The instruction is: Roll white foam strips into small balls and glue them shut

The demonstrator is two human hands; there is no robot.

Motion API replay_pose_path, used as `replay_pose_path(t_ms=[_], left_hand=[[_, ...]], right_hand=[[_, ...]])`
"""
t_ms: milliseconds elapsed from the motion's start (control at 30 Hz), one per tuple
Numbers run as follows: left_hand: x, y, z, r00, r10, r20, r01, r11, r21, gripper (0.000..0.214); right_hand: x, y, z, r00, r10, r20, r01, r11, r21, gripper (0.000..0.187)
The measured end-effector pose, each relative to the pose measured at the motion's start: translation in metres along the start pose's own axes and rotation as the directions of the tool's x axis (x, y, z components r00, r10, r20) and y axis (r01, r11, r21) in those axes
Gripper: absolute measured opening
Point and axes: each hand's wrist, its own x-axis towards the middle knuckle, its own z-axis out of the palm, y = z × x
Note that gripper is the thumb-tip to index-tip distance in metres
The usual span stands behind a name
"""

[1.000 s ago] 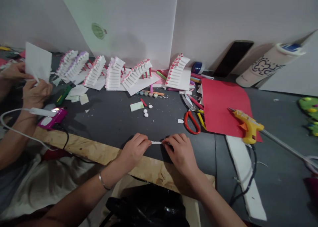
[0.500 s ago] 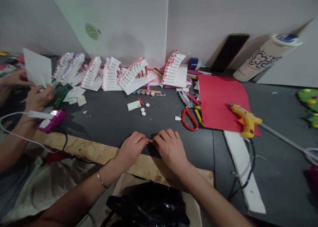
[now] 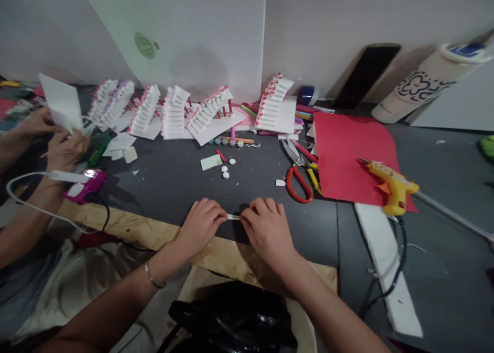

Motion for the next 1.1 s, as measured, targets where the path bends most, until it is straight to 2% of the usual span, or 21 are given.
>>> replay_pose_path(t_ms=[267, 400, 533, 667, 933, 1100], left_hand=[[0.022, 0.004, -0.022, 0.970, -0.067, 0.235, 0.067, 0.998, 0.004, 0.013], [0.029, 0.002, -0.026, 0.952, -0.075, 0.297, 0.087, 0.996, -0.028, 0.012], [0.031, 0.000, -0.026, 0.945, -0.076, 0.317, 0.094, 0.995, -0.041, 0.013], [0.030, -0.001, -0.026, 0.944, -0.079, 0.321, 0.097, 0.995, -0.040, 0.011], [0.030, -0.002, -0.025, 0.945, -0.084, 0.315, 0.103, 0.994, -0.044, 0.010], [0.028, -0.004, -0.023, 0.955, -0.050, 0.293, 0.071, 0.996, -0.059, 0.016]], right_hand=[[0.015, 0.004, 0.001, 0.991, 0.067, 0.119, -0.075, 0.995, 0.059, 0.012], [0.016, 0.005, 0.000, 0.985, 0.051, 0.163, -0.073, 0.989, 0.130, 0.011], [0.012, 0.001, 0.000, 0.988, -0.035, 0.153, 0.013, 0.990, 0.142, 0.021], [0.009, -0.002, 0.002, 0.990, -0.083, 0.114, 0.072, 0.993, 0.091, 0.017], [0.010, -0.004, 0.004, 0.994, -0.076, 0.074, 0.069, 0.993, 0.092, 0.014], [0.013, -0.007, 0.008, 0.999, -0.010, 0.035, 0.006, 0.994, 0.108, 0.016]])
